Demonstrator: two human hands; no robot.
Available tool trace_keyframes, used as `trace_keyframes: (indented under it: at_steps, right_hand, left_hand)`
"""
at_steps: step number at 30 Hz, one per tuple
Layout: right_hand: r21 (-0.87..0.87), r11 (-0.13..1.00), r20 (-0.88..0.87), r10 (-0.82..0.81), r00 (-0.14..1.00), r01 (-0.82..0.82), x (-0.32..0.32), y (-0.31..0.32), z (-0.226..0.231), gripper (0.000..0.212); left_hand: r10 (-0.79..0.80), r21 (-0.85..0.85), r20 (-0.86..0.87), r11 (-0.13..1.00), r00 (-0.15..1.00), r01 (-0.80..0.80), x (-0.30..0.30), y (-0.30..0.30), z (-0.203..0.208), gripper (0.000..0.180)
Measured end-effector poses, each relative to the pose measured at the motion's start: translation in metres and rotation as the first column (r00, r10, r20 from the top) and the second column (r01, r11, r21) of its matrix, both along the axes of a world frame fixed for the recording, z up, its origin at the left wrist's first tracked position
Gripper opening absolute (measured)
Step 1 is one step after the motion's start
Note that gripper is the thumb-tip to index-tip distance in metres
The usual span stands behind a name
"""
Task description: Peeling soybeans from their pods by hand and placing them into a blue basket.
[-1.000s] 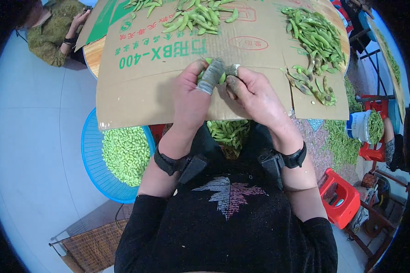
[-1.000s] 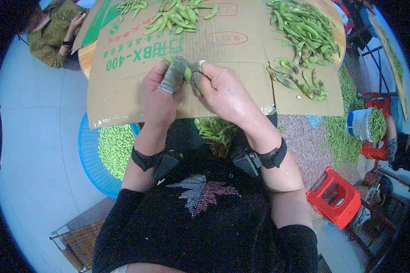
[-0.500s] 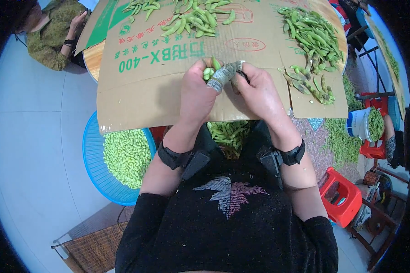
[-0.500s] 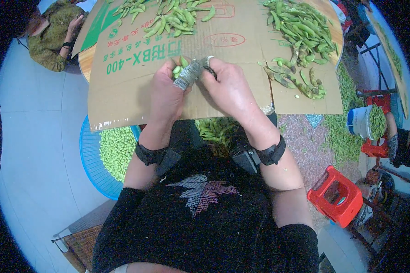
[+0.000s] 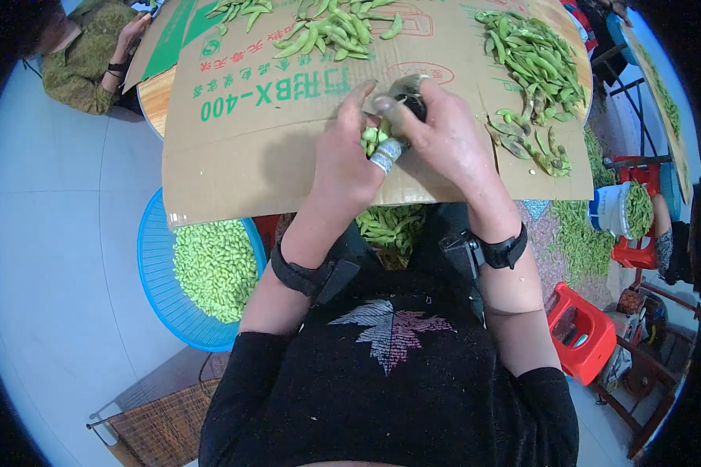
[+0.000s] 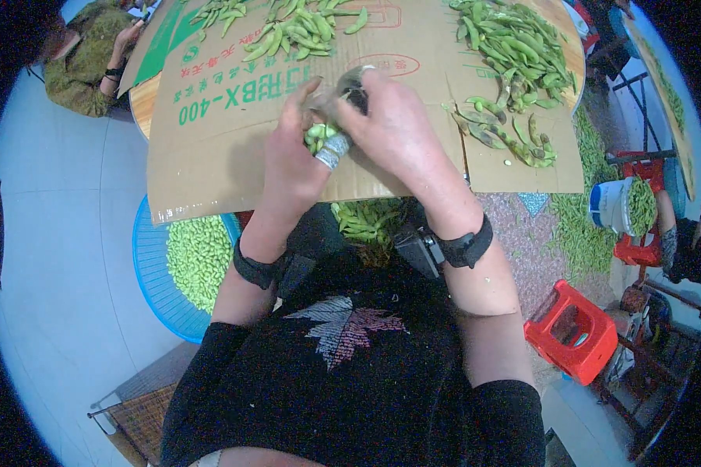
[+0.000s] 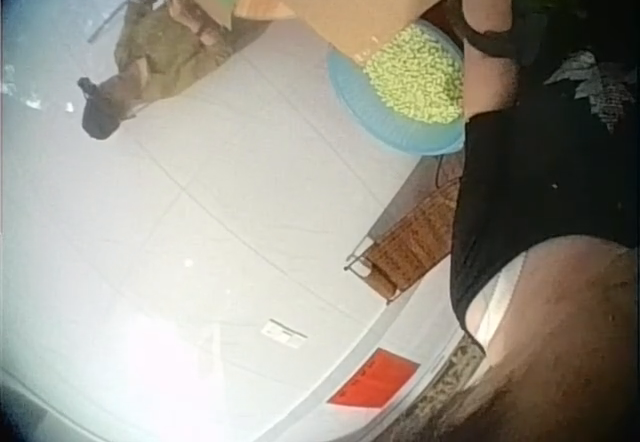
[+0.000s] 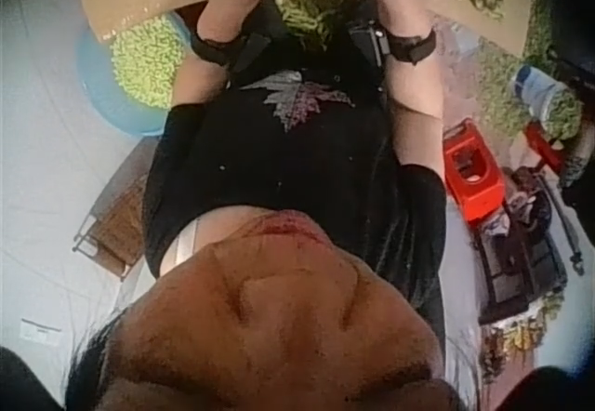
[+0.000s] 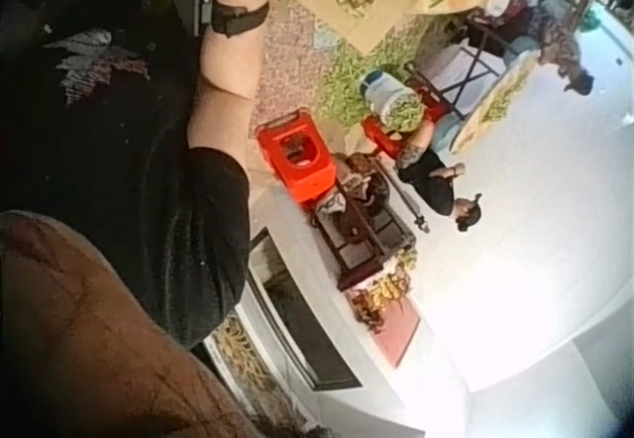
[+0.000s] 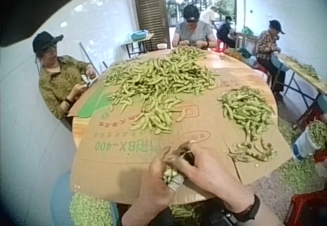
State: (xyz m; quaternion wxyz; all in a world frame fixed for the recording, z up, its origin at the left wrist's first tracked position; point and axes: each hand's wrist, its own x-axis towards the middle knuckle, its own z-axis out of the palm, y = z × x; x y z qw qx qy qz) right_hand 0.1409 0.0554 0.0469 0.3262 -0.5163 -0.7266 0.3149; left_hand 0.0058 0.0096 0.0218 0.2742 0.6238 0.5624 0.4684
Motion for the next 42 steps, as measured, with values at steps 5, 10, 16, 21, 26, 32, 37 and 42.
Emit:
trace_keyframes:
  at_steps: [5, 10, 16, 21, 26, 32, 37, 42]
  right_hand:
    - [-0.242, 0.911, -0.517, 0.171, 0.839, -0.335, 0.002, -0.002, -0.015, 0.022]
    - [-0.355, 0.633, -0.896, -0.021, 0.443, -0.688, 0.001, -0.015, -0.013, 0.014]
    - [-0.254, 0.750, -0.965, -0.235, 0.113, -0.611, -0.003, -0.012, -0.017, 0.013]
    - [-0.312, 0.884, -0.868, -0.117, 0.483, -0.347, -0.017, -0.013, -0.009, 0.012]
    - [-0.265, 0.957, -0.572, -0.056, 0.819, -0.120, -0.017, -0.023, -0.020, 0.019]
    - [-0.424, 0.872, -0.390, 0.067, 0.918, -0.244, -0.005, -0.023, -0.006, 0.028]
    - [-0.538, 0.646, -0.720, -0.017, 0.694, -0.542, 0.004, -0.021, -0.007, 0.025]
    - [-0.574, 0.623, -0.739, -0.113, 0.664, -0.532, 0.001, -0.026, 0.001, 0.019]
  left_hand:
    - [-0.177, 0.101, 0.159, 0.982, 0.971, 0.162, -0.014, -0.001, -0.004, 0.065]
    - [-0.333, 0.045, 0.747, 0.889, 0.576, 0.455, -0.027, -0.005, -0.004, 0.059]
    - [-0.033, -0.119, 0.947, 0.890, 0.321, 0.441, -0.022, 0.001, 0.005, 0.034]
    - [-0.031, -0.071, 0.957, 0.940, 0.290, 0.335, -0.016, 0.003, -0.010, 0.026]
    - [0.107, -0.152, 0.962, 0.974, 0.253, 0.165, -0.009, 0.004, -0.017, 0.023]
    - [0.057, -0.134, 0.934, 0.971, 0.352, 0.200, -0.012, 0.005, -0.015, 0.016]
    - [0.047, -0.128, 0.857, 0.984, 0.514, 0.123, -0.008, 0.005, -0.015, 0.015]
    - [0.017, -0.076, 0.860, 0.993, 0.510, 0.094, -0.004, 0.000, -0.014, 0.013]
